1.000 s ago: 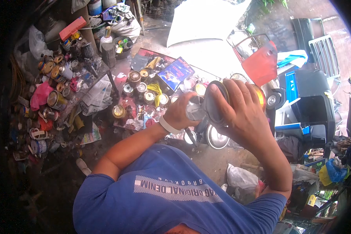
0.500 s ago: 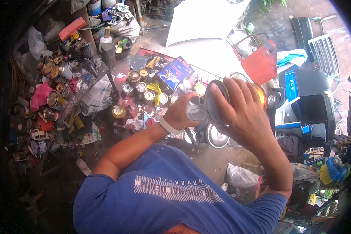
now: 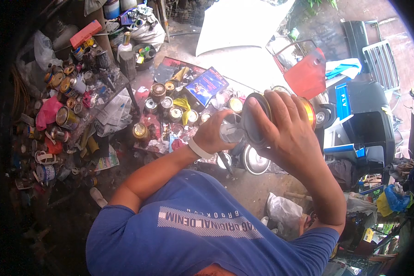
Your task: The person places a plastic bag inside a plastic cup and pours liquids from two cans into it, then swirls the cup.
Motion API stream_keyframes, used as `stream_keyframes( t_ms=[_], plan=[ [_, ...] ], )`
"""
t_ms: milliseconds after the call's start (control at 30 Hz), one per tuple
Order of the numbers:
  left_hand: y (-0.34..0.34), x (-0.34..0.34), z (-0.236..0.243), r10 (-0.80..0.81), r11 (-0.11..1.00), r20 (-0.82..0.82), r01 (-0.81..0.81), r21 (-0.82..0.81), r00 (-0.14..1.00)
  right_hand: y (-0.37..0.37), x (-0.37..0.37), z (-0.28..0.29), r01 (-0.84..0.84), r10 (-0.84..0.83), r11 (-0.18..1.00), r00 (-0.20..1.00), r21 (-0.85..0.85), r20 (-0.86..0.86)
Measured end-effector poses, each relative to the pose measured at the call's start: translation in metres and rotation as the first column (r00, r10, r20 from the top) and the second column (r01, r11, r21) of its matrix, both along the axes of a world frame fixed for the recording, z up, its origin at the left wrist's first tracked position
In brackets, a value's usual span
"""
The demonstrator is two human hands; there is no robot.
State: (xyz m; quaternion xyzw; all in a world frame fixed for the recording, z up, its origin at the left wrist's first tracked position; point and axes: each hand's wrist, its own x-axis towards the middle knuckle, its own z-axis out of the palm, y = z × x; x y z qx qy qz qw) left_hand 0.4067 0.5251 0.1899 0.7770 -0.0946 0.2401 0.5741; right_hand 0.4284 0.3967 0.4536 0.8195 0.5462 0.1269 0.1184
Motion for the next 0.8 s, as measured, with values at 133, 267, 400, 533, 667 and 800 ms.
stream_keyframes(
  t_ms=[133,267,400,533,667,800],
  plan=[
    [0.0004,-0.0018,0.0010,-0.007,1.000,-0.015,0.007,0.001,1.000,-0.0006,-0.0008,-0.0001,-0.011,0.011,1.000,1.000,0.013,0.014],
    [-0.0009,-0.0011,-0.0002,-0.003,1.000,-0.004,0.003,0.010,1.000,-0.0010,-0.0029,0.0031,0.004,-0.004,1.000,1.000,-0.007,-0.002],
    [-0.0018,-0.0011,0.0006,0.006,1.000,0.004,-0.006,0.010,1.000,-0.0022,-0.0023,0.0031,0.006,-0.006,1.000,1.000,-0.012,-0.003],
    [-0.0024,-0.0008,0.0012,-0.009,1.000,-0.022,0.009,0.006,1.000,-0.0021,-0.0021,0.0034,-0.018,0.018,1.000,0.999,-0.001,0.031],
    [-0.0020,-0.0008,0.0013,-0.025,1.000,-0.038,0.025,-0.001,0.999,-0.0023,-0.0023,0.0056,-0.019,0.019,1.000,0.999,-0.007,0.029],
    [-0.0031,-0.0009,-0.0002,-0.017,1.000,-0.034,0.017,0.000,0.999,-0.0022,-0.0026,0.0064,-0.022,0.022,1.000,0.999,-0.004,0.034]
  ],
)
